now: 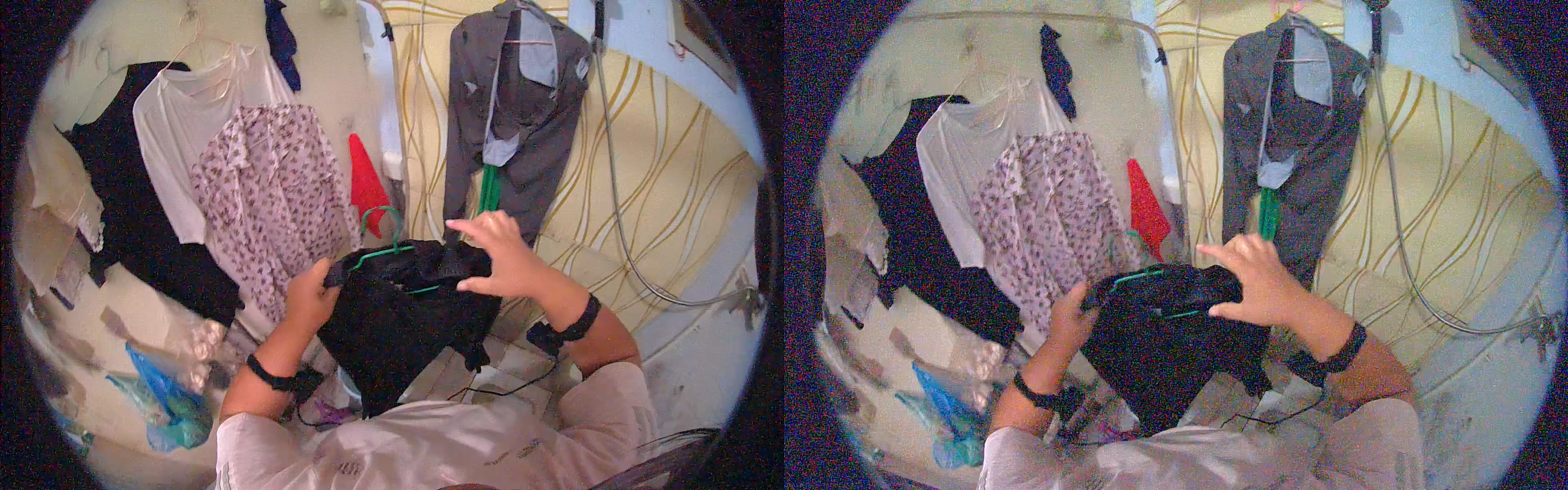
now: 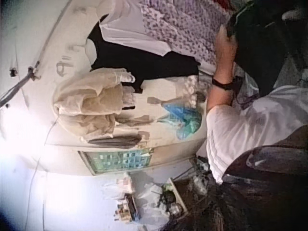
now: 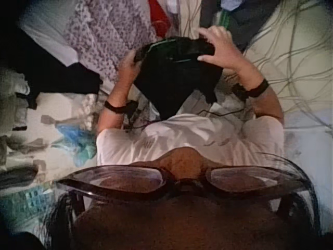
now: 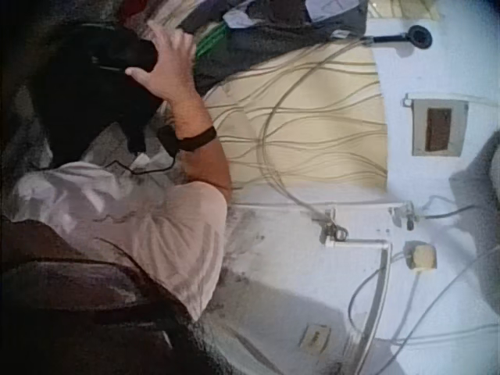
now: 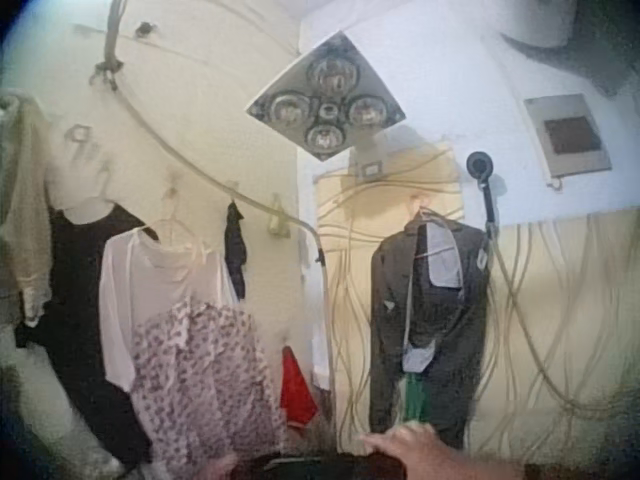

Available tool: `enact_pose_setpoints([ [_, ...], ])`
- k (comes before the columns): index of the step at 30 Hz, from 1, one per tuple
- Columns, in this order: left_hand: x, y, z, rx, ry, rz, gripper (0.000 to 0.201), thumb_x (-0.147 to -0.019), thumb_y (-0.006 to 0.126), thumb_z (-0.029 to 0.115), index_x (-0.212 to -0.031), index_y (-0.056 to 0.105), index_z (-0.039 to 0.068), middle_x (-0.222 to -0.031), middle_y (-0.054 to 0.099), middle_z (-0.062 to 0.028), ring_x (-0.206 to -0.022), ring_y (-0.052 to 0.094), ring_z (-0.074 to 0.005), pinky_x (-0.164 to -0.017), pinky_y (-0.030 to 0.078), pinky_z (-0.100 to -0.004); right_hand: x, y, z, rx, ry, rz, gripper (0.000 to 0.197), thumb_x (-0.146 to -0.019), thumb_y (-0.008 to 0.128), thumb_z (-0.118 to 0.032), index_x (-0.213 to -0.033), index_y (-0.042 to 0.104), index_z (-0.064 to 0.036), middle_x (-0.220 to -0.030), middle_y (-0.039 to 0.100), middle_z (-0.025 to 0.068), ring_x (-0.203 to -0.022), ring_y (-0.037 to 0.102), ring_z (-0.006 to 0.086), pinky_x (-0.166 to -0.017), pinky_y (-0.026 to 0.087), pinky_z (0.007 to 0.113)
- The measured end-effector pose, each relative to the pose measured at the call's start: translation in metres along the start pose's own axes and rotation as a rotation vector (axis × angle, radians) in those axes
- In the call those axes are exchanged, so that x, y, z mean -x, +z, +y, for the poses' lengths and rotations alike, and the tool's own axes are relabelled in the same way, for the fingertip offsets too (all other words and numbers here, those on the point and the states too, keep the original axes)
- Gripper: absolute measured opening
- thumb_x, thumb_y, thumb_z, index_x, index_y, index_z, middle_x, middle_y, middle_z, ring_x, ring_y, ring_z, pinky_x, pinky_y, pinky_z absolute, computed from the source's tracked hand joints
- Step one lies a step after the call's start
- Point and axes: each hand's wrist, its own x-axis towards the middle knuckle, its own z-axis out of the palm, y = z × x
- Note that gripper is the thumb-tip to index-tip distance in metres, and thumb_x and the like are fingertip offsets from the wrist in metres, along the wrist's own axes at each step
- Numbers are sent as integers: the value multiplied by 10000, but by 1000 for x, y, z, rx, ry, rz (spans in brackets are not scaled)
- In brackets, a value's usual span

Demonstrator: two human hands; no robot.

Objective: The person washes a patterned garment and a black garment by hand in a basin, wrings them out, and hangs them on hangers to dry. They then begin washing a checkered item in the basin.

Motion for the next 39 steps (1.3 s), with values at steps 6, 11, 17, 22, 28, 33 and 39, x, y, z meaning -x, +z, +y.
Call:
enact_pose_setpoints([
  [6,-24,-5,-27,175,-134,-77,225,-756,719,110,-942,600,65,-759,621,-188,-725,636,-364,-624,489,-392,-18,47,-13,14,255,86,551,-717,773,-425,-1136,600,-111,-1028,582,165,-952,600,366,-805,483,454],
  [11,-57,-11,-30,203,79,-45,481,-710,803,198,-1115,580,67,-976,646,-158,-957,614,-333,-807,462,-414,-53,45,-3,223,469,364,287,-641,718,-133,-916,643,-106,-838,661,137,-821,638,360,-697,498,440],
  [17,-68,0,-84,231,199,177,496,-747,694,46,-1204,500,18,-1315,419,-184,-1223,436,-353,-1056,336,-424,-75,-13,48,316,788,594,284,-656,720,-149,-921,630,-99,-879,668,154,-863,646,362,-728,500,434],
  [22,-56,16,-140,235,79,116,391,-745,662,3,-1117,555,57,-1266,435,-172,-1208,445,-338,-1032,359,-420,-100,-92,106,394,913,681,333,-675,784,-285,-897,630,-90,-893,676,164,-873,647,367,-732,498,447],
  [28,-48,22,-187,153,12,201,308,-726,655,-33,-1009,593,73,-1239,456,-168,-1199,450,-338,-1013,365,-430,-151,-170,151,504,867,805,434,-644,843,-378,-758,617,-25,-692,613,107,-660,584,233,-638,461,350],
  [33,-52,36,-197,47,-75,251,301,-715,656,-81,-972,587,61,-1222,468,-152,-1163,478,-318,-982,392,-408,-170,-212,229,401,743,821,451,-639,840,-410,-775,639,-29,-707,634,78,-669,593,207,-650,467,343],
  [39,-69,71,-185,11,-264,251,280,-738,641,-120,-954,581,48,-1245,448,-130,-1113,519,-272,-898,452,-357,-189,-238,273,481,745,766,498,-628,842,-460,-726,620,-25,-685,621,58,-634,569,175,-620,453,337],
])
